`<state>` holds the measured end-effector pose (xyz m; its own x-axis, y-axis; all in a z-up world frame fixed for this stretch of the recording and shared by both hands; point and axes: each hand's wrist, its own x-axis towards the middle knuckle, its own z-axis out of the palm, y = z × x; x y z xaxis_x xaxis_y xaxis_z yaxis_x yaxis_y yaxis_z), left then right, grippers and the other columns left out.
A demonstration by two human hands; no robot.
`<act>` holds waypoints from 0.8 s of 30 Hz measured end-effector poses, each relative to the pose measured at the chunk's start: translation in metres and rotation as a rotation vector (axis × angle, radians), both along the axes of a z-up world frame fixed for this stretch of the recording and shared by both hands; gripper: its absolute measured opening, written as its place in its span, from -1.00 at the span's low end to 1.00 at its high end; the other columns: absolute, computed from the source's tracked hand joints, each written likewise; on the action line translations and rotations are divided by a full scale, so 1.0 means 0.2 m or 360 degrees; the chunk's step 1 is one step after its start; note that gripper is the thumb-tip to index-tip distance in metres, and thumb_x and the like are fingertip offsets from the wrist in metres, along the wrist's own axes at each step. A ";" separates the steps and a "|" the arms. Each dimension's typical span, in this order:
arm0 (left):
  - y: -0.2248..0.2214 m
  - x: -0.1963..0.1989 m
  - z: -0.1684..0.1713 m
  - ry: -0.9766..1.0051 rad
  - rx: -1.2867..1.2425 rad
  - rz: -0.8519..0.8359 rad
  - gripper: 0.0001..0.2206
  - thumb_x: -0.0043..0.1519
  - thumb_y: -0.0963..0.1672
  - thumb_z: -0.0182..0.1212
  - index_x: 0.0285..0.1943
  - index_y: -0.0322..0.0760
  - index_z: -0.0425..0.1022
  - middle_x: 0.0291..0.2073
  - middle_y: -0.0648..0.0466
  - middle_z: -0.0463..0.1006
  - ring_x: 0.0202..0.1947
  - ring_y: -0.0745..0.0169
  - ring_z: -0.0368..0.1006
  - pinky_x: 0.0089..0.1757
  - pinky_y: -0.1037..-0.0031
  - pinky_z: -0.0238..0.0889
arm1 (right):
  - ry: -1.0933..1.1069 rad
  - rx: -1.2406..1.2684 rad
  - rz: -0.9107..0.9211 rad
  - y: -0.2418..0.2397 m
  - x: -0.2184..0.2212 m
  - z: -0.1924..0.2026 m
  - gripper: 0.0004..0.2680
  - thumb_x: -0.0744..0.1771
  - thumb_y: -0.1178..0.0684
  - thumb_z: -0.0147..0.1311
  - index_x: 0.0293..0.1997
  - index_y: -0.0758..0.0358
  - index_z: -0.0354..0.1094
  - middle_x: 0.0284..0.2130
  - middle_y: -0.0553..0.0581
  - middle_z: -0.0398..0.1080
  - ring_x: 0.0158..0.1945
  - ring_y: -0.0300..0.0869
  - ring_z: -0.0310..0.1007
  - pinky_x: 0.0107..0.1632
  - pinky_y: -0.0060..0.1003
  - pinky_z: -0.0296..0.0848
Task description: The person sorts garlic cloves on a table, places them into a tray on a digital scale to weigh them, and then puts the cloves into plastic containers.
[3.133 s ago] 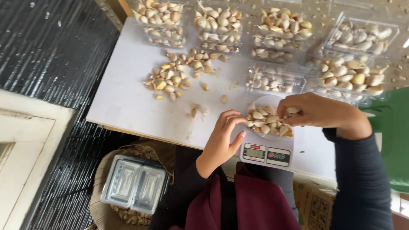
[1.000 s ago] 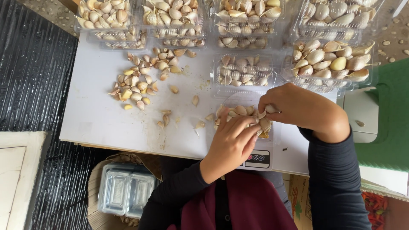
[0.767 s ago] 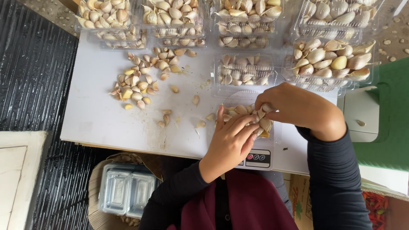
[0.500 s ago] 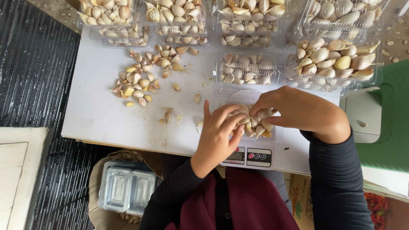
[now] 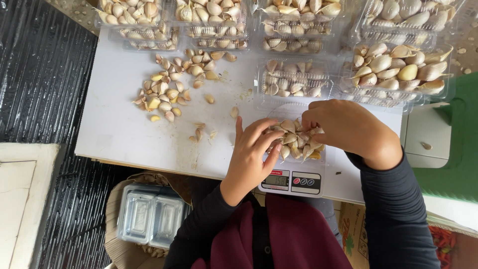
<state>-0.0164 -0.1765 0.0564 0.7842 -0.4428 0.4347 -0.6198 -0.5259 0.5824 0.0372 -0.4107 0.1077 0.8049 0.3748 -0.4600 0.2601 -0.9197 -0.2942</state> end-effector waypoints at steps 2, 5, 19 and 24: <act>0.01 0.00 0.00 -0.0001 -0.0016 -0.0007 -0.85 0.34 -0.16 0.13 0.05 -0.23 0.47 0.13 0.02 0.43 0.06 0.05 0.48 0.38 -0.28 -0.25 | -0.0020 0.0048 0.0006 -0.01 -0.01 0.04 -0.87 0.25 0.07 0.07 -0.21 -0.07 0.50 -0.24 -0.17 0.53 -0.19 -0.15 0.53 -0.13 -0.17 0.39; 0.01 -0.01 -0.01 -0.0014 -0.0049 -0.0029 -0.85 0.32 -0.18 0.18 0.05 -0.21 0.47 0.12 0.04 0.42 0.04 0.07 0.47 0.37 -0.29 -0.18 | 0.0102 0.0174 0.0022 0.01 -0.03 0.17 -0.90 0.31 0.01 0.02 -0.26 -0.04 0.50 -0.33 -0.16 0.57 -0.29 -0.22 0.54 -0.17 -0.24 0.39; -0.05 -0.03 -0.12 -0.0093 -0.0216 -0.0070 -0.83 0.29 -0.14 0.22 0.04 -0.10 0.55 0.09 0.03 0.49 0.13 -0.08 0.45 0.31 -0.28 -0.17 | 0.0043 0.0209 0.0278 0.07 -0.08 0.06 -0.91 0.25 0.05 0.28 -0.24 0.02 0.49 -0.25 -0.10 0.51 -0.16 -0.04 0.62 -0.11 -0.11 0.62; -0.07 -0.04 -0.09 -0.0085 -0.0168 -0.0096 -0.82 0.29 -0.13 0.22 0.05 -0.11 0.56 0.09 0.00 0.50 0.16 -0.10 0.43 0.30 -0.33 -0.22 | -0.0031 0.0120 0.0203 0.05 -0.07 0.01 -0.92 0.27 -0.01 0.25 -0.30 0.07 0.48 -0.29 -0.09 0.49 -0.19 -0.08 0.62 -0.13 -0.14 0.62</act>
